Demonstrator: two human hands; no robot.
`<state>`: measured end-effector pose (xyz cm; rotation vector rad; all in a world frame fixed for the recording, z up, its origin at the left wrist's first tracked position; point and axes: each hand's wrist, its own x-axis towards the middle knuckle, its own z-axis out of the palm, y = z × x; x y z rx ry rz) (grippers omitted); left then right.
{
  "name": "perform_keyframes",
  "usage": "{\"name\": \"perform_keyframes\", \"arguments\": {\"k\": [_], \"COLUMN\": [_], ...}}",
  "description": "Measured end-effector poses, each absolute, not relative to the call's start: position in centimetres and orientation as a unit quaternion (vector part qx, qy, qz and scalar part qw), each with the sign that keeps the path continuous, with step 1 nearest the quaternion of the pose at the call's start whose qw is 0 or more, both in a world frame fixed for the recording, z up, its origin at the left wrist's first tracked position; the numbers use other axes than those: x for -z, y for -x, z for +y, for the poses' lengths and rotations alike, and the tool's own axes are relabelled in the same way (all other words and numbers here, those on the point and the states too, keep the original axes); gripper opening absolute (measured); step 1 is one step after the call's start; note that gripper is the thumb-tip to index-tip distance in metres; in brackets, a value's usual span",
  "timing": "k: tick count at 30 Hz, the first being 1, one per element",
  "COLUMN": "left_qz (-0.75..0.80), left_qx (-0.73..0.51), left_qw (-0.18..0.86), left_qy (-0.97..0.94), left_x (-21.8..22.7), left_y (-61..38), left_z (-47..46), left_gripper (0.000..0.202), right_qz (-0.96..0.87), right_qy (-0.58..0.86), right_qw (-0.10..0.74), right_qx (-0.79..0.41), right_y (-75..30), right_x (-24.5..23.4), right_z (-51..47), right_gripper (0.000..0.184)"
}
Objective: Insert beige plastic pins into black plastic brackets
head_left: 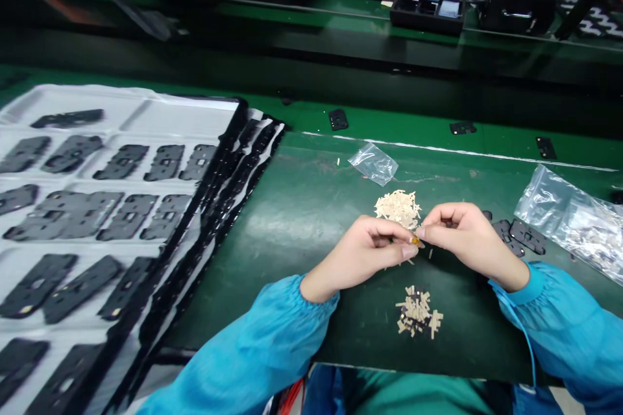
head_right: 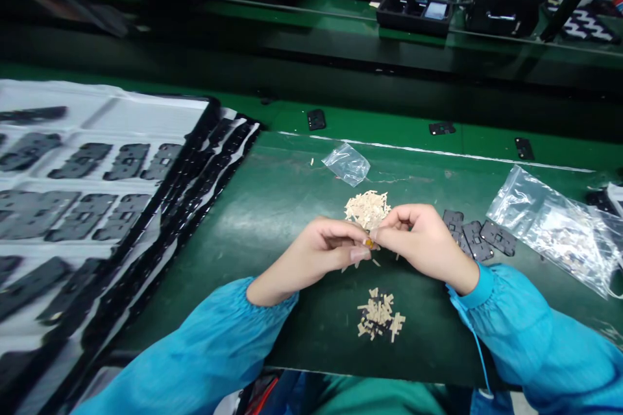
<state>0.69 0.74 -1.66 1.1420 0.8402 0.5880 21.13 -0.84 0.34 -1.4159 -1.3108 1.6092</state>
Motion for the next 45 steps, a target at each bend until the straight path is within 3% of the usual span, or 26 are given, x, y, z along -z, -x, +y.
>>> {"name": "perform_keyframes", "arguments": {"k": [3, 7, 10, 14, 24, 31, 33, 38, 45], "left_qz": [0.404, 0.414, 0.409, 0.405, 0.368, 0.378, 0.381, 0.345, 0.298], "left_qx": [-0.273, -0.287, -0.290, -0.280, -0.222, -0.202, -0.219, -0.235, -0.225], "left_qw": [0.698, 0.675, 0.667, 0.641, 0.541, 0.661, 0.702, 0.799, 0.847], "left_qy": [-0.525, -0.540, -0.551, -0.589, -0.723, -0.616, -0.561, -0.433, -0.379], "left_x": [1.5, 1.4, 1.5, 1.7, 0.9, 0.9, 1.1, 1.6, 2.6], "left_y": [-1.0, -1.0, -0.9, -0.7, -0.4, 0.0, 0.0, -0.2, -0.5], "left_z": [0.7, 0.9, 0.8, 0.4, 0.1, 0.8, 1.1, 1.4, 1.2], "left_gripper": [0.007, 0.012, 0.011, 0.012, 0.016, 0.009, 0.011, 0.056, 0.061], "right_qz": [-0.551, -0.747, -0.854, -0.883, -0.892, -0.885, -0.893, -0.913, -0.903], "right_qy": [0.550, 0.501, 0.410, 0.390, 0.381, 0.454, 0.430, 0.309, 0.283], "right_qw": [0.311, 0.367, 0.308, 0.246, 0.221, 0.102, 0.129, 0.266, 0.323], "right_qx": [-0.544, -0.239, -0.090, -0.086, -0.099, -0.019, -0.013, 0.001, 0.017], "right_y": [-21.1, -21.7, -22.2, -22.3, -21.8, -23.8, -24.0, -22.8, -21.8], "right_x": [-0.1, -0.3, -0.7, -0.9, -0.4, 0.3, -0.3, -1.8, -0.7], "right_z": [-1.1, -1.5, -1.8, -1.9, -1.9, -0.7, -0.8, -1.6, -1.9], "right_gripper": [0.015, 0.009, 0.013, 0.020, 0.027, 0.024, 0.018, 0.010, 0.004]}}
